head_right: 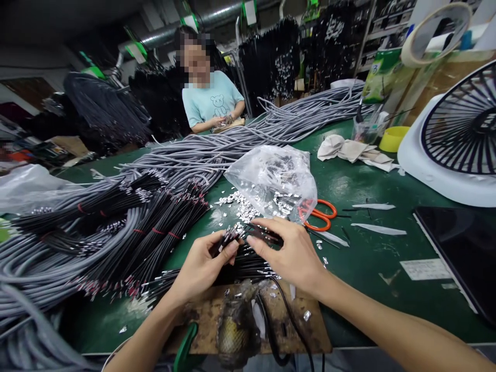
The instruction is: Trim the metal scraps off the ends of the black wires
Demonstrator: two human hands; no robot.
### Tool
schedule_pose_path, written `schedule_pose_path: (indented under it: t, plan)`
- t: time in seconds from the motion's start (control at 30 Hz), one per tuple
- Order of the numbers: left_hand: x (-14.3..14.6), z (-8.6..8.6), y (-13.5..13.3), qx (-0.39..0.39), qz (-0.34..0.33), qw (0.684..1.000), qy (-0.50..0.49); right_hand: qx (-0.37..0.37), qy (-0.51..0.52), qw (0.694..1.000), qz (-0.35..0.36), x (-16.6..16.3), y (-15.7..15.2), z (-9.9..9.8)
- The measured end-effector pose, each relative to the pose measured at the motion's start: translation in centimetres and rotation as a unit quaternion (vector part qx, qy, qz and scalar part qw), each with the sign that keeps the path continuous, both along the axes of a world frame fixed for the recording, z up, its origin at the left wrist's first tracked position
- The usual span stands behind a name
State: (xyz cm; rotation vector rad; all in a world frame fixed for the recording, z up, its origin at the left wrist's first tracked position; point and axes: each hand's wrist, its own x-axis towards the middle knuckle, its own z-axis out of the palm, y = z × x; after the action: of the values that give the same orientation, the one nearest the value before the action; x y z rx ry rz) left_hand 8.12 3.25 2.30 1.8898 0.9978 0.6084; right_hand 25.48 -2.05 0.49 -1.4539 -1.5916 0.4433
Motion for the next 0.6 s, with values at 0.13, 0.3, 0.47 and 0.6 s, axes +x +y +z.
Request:
schedule_pose_path:
  t: [0.13, 0.3, 0.47, 0.6]
  plan:
    - [0.15, -0.31, -0.23, -0.004, 0.047, 0.998, -0.034, -0.019, -0.001, 1.000, 0.014, -0.41, -0.17, -0.01]
    - [0.36, -0.69, -0.67, -0.009, 0.094, 0.993, -0.067, -0.045, 0.017, 0.998, 0.027, -0.49, -0.33, -0.11]
    - [0.39, -0.51, -0.89, 0.017, 0.109, 0.992, -0.065, -0.053, 0.019, 0.997, 0.045, -0.72, -0.56, -0.06]
    - [0.43, -0.25, -0.94, 0.022, 0.118, 0.991, -0.061, -0.042, 0.016, 0.998, 0.048, -0.85, -0.63, -0.01]
